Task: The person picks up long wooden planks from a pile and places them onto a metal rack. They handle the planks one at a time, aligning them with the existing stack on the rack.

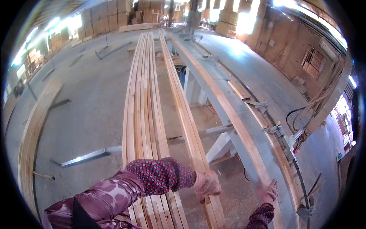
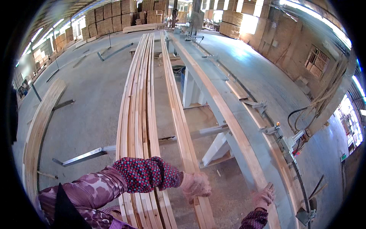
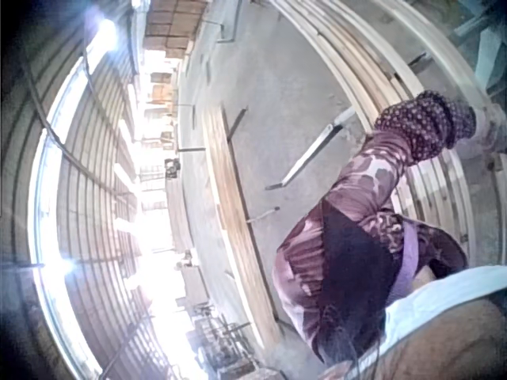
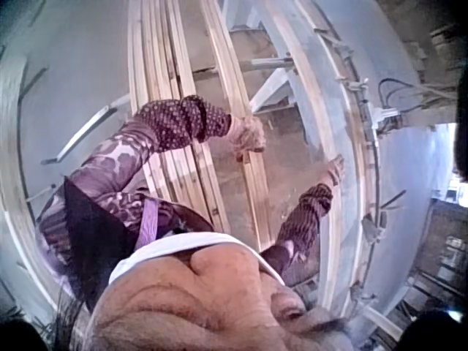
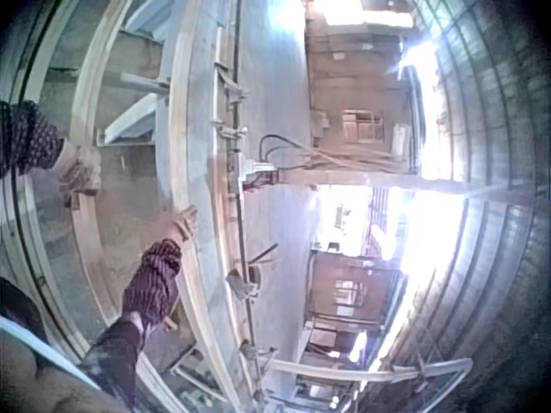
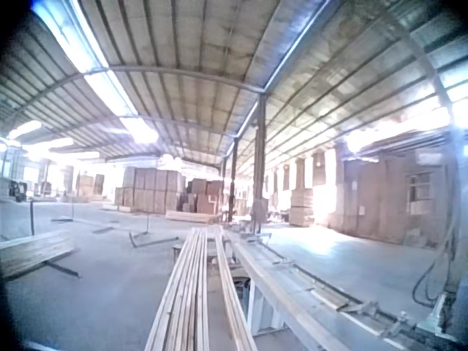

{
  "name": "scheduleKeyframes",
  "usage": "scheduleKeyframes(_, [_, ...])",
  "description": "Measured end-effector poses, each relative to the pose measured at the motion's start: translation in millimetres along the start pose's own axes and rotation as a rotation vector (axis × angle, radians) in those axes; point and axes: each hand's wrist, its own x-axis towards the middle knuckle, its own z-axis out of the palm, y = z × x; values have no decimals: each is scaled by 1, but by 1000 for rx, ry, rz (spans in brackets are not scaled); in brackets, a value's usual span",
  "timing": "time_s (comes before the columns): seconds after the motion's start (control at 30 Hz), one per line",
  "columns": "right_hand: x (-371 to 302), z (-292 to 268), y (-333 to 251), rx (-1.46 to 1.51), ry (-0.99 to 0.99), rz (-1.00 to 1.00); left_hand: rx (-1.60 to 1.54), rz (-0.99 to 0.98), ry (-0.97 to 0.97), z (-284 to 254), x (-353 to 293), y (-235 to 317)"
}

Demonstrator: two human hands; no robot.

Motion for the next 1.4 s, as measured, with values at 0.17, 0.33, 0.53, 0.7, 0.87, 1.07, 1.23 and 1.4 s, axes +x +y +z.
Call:
scheduleKeyframes(0.17, [16,69,33,-669,-11,-71,-8,-3,-117,-15,13,3])
scheduleKeyframes(0.33, [-25,-4,-19,5,-461,-158,259,190,370,56,20,-30])
scheduleKeyframes(0.53, [-125,-124,-21,957,-1332,-246,257,191,402,19,9,-16])
scheduleKeyframes(0.7, [-147,-106,-19,1188,-1355,-50,140,21,67,7,7,-4])
scheduleKeyframes(0.87, [-139,-107,-33,770,-1103,48,127,16,135,20,10,-12])
scheduleKeyframes(1.07, [-196,-146,-46,394,-629,-75,159,25,42,10,13,-5])
scheduleKeyframes(1.23, [-225,-132,-66,232,-434,-68,119,17,99,11,14,-5])
scheduleKeyframes(1.4, [-210,-154,-78,303,-478,-73,76,-30,57,21,17,-18])
